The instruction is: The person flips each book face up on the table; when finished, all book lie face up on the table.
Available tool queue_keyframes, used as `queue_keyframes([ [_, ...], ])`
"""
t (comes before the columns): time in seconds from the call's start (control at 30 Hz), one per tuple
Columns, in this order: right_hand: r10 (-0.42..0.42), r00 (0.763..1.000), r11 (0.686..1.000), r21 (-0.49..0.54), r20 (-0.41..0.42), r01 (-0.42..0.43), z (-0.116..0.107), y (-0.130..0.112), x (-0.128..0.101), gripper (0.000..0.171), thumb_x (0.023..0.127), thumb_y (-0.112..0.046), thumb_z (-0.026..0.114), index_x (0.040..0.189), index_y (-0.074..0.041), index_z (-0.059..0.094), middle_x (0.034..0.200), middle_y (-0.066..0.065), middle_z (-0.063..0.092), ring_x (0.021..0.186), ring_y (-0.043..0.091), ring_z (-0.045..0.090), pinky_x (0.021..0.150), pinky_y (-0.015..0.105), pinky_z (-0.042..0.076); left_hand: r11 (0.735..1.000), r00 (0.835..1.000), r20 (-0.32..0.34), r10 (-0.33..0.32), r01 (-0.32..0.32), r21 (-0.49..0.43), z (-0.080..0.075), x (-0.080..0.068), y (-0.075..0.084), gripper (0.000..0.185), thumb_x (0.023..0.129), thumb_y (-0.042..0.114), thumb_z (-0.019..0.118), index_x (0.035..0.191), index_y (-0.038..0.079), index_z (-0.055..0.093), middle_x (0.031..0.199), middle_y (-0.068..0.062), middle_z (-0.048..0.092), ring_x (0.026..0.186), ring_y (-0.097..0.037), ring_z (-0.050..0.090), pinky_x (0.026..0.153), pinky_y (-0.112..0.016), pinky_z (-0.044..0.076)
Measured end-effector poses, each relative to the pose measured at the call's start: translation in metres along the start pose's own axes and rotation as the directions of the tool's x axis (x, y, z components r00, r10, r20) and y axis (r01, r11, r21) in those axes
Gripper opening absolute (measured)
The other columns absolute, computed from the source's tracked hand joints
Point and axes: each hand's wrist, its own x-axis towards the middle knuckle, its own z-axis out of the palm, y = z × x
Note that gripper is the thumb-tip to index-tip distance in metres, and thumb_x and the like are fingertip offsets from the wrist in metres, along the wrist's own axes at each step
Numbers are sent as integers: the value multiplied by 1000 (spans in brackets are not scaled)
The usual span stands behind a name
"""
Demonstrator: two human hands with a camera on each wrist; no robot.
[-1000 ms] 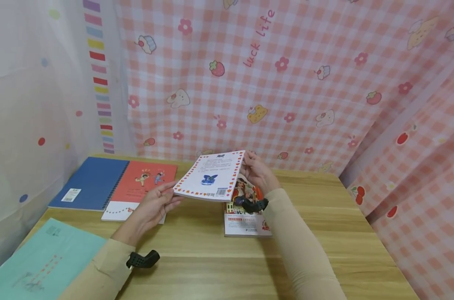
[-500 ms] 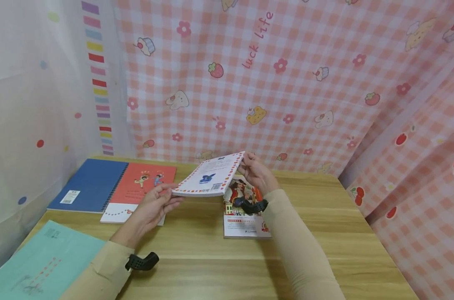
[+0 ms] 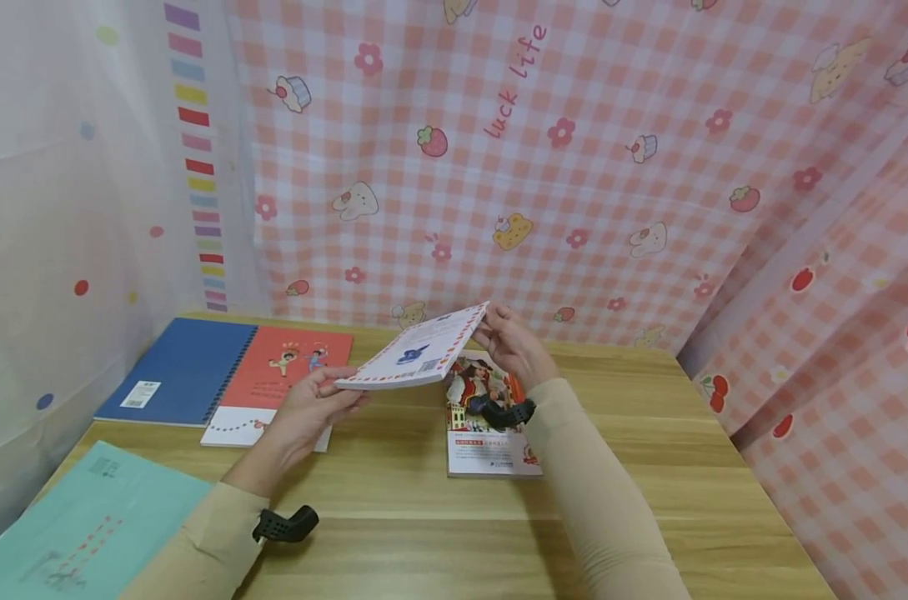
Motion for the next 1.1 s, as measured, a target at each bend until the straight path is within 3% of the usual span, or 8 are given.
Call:
queue_keyframes([
  [0.13, -4, 1000, 1000, 1, -1, 4, 2, 2, 0, 26, 109, -14, 41, 126, -2, 57, 97, 5, 66, 84, 15, 70, 81, 27, 60, 993, 997, -72, 24, -16, 117, 1, -1, 0, 24, 95, -4, 67, 118, -1, 61, 93, -2, 77, 87, -17, 75, 86, -36, 60],
  [0.23, -8, 1000, 1000, 12, -4, 8, 4, 3, 1, 18, 108, -14, 43, 107, -5, 58, 98, 7, 65, 84, 17, 71, 84, 29, 59, 977, 993, -113, 39, -14, 212, 2, -1, 1, 22, 94, 0, 70, 115, -2, 64, 90, 0, 77, 85, -16, 74, 80, -32, 60],
  [0.5, -24, 1000, 999, -22, -8, 24, 6, 7, 0, 20, 108, -16, 43, 103, -4, 59, 115, 14, 59, 93, 23, 71, 93, 34, 56, 941, 984, -149, 98, -43, 337, 3, -1, -1, 23, 93, 11, 75, 111, -1, 67, 91, -12, 76, 76, -15, 72, 70, -30, 58],
  [0.7, -47, 999, 997, -60, -9, 47, 8, 10, 1, 21, 108, -18, 44, 102, -3, 58, 104, 13, 63, 87, 25, 73, 91, 32, 57, 938, 980, -154, 129, -69, 340, 2, -1, -3, 19, 94, 12, 75, 102, -3, 67, 81, -8, 75, 74, -18, 72, 71, -33, 60],
  [0.8, -60, 998, 996, -70, -21, 58, 9, 10, 1, 19, 108, -17, 44, 105, -3, 56, 103, 13, 62, 84, 24, 72, 89, 32, 58, 921, 972, -178, 151, -72, 383, 2, -2, -3, 19, 94, 14, 74, 99, -3, 67, 85, -14, 75, 73, -19, 72, 68, -31, 60],
  [0.9, -73, 996, 994, -80, -49, 69, 11, 11, 1, 17, 108, -16, 45, 109, -2, 55, 102, 12, 61, 80, 20, 70, 86, 32, 59, 861, 955, -212, 208, -76, 503, 3, -4, -2, 28, 94, 26, 76, 95, -1, 70, 80, -19, 72, 63, -17, 64, 56, -24, 52],
  [1.03, -94, 993, 992, -95, -69, 87, 13, 11, 1, 19, 109, -15, 45, 116, 1, 54, 102, 14, 59, 78, 19, 69, 84, 30, 59, 704, 917, -235, 323, -67, 707, 4, -5, -2, 37, 91, 47, 75, 94, 11, 79, 69, -14, 66, 58, -20, 55, 50, -29, 37],
  [1.1, -100, 993, 991, -94, -69, 94, 13, 11, 1, 20, 108, -14, 45, 117, 1, 53, 104, 15, 58, 79, 21, 69, 85, 30, 59, 638, 900, -233, 369, -63, 767, 3, -5, -2, 39, 90, 51, 74, 99, 13, 82, 76, -12, 70, 70, -26, 63, 58, -35, 46],
])
